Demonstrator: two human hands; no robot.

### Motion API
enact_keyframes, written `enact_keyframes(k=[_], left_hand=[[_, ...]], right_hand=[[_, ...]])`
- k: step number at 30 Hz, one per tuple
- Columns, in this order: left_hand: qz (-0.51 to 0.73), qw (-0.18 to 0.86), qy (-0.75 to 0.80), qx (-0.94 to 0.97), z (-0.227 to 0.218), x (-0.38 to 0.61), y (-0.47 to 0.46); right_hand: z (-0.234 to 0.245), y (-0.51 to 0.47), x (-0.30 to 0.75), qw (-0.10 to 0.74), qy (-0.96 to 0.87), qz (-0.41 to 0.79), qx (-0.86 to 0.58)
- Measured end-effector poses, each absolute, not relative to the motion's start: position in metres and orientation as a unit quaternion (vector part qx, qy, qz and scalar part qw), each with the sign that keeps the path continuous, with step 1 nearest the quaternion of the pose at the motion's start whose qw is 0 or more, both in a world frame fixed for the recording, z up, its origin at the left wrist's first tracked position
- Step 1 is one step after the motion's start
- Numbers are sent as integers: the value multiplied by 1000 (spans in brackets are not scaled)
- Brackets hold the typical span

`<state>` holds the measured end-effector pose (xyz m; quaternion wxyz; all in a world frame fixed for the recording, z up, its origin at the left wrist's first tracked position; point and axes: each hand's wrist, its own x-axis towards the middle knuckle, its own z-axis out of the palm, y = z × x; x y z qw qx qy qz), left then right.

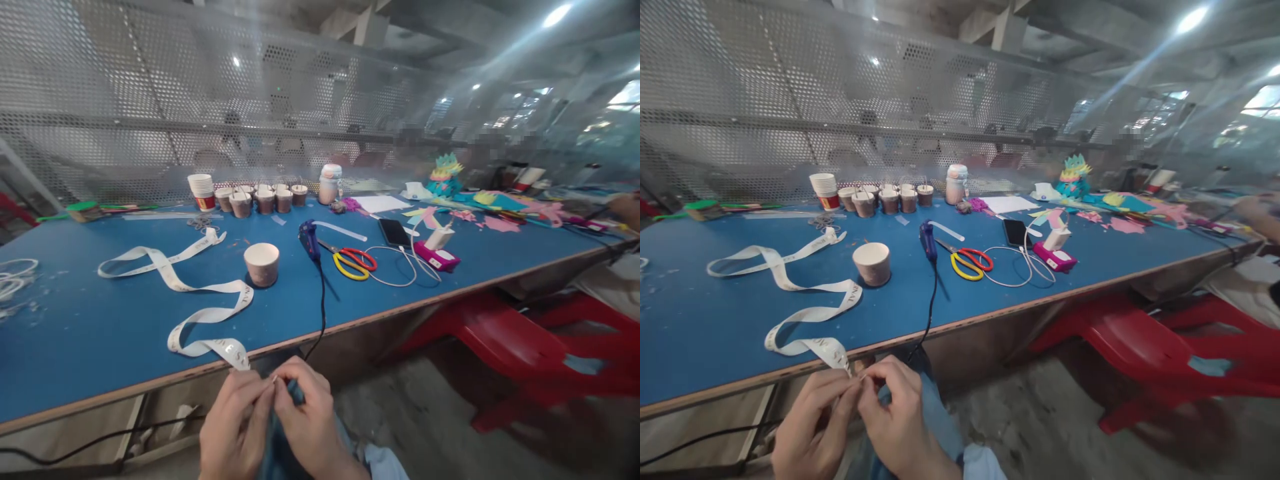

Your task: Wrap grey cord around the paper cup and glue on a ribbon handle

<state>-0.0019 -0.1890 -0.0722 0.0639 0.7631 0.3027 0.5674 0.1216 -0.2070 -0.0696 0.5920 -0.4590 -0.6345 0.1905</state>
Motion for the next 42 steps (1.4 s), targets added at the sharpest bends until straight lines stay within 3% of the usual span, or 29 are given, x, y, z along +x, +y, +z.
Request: enact_keyframes(k=[5, 14, 18, 22, 26, 31, 37, 42], left_hand=[[561, 42, 292, 773, -76, -2, -196], [564, 101, 284, 769, -73, -2, -199], [615, 135, 288, 722, -70, -1, -204], [627, 251, 372, 636, -66, 1, -202], [656, 354, 392, 539, -70, 5, -194], [659, 398, 381, 511, -75, 7, -191], [612, 338, 396, 595, -70, 4, -196], [599, 255, 378, 659, -65, 5, -195]], right_hand=[[-70, -209, 120, 612, -599, 273, -439], [-73, -211, 129, 620, -612, 274, -407], [-77, -203, 127, 661, -483, 409, -402], [-74, -204, 126, 658, -432, 498, -363], [-68, -208, 123, 638, -503, 425, -399], [-67, -206, 117, 630, -566, 325, -421], [-61, -204, 116, 607, -601, 246, -458], [-59, -203, 116, 606, -579, 270, -475]])
